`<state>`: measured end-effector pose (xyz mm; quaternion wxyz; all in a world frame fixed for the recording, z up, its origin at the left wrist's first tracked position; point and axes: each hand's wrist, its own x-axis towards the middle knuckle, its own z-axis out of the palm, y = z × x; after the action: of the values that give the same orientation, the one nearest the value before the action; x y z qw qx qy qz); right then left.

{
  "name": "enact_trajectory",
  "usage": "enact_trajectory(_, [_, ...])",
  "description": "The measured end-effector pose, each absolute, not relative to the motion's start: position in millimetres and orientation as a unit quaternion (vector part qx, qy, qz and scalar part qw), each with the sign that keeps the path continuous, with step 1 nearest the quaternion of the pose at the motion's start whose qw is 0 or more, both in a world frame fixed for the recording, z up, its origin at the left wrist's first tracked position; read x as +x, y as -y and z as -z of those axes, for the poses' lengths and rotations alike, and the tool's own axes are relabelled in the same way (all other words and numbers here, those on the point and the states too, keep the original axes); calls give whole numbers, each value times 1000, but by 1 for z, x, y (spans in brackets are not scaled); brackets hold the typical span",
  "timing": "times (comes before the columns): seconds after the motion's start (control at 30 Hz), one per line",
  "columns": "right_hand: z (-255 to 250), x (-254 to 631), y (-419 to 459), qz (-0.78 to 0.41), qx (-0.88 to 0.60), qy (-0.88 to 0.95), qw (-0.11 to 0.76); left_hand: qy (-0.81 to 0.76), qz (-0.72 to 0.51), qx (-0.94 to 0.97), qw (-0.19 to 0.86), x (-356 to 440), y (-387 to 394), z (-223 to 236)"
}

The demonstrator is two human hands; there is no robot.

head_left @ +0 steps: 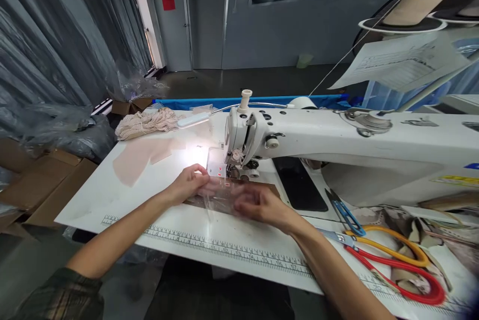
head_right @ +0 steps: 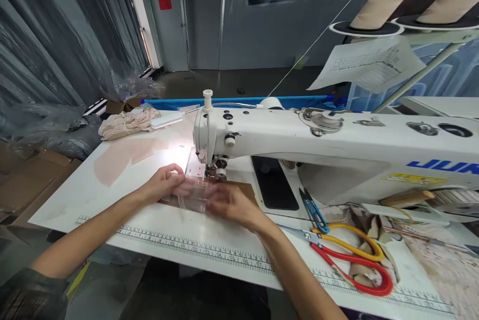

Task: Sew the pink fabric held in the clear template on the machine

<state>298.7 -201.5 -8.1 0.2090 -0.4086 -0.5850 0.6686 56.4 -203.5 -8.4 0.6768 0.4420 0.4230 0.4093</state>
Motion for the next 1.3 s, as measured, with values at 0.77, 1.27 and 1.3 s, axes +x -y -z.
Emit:
enact_trajectory(0.77, [8,326,191,-324,-571,715,238,-391,-289,848,211,48,204,17])
enact_trajectory(1.27, [7,273,194,-476,-408,740,244,-471,-281,599,583,40,208,13])
enact_trajectory(1.3, [10,281,194,-403,-417,779,237,-491,-270,612,558,41,208,11])
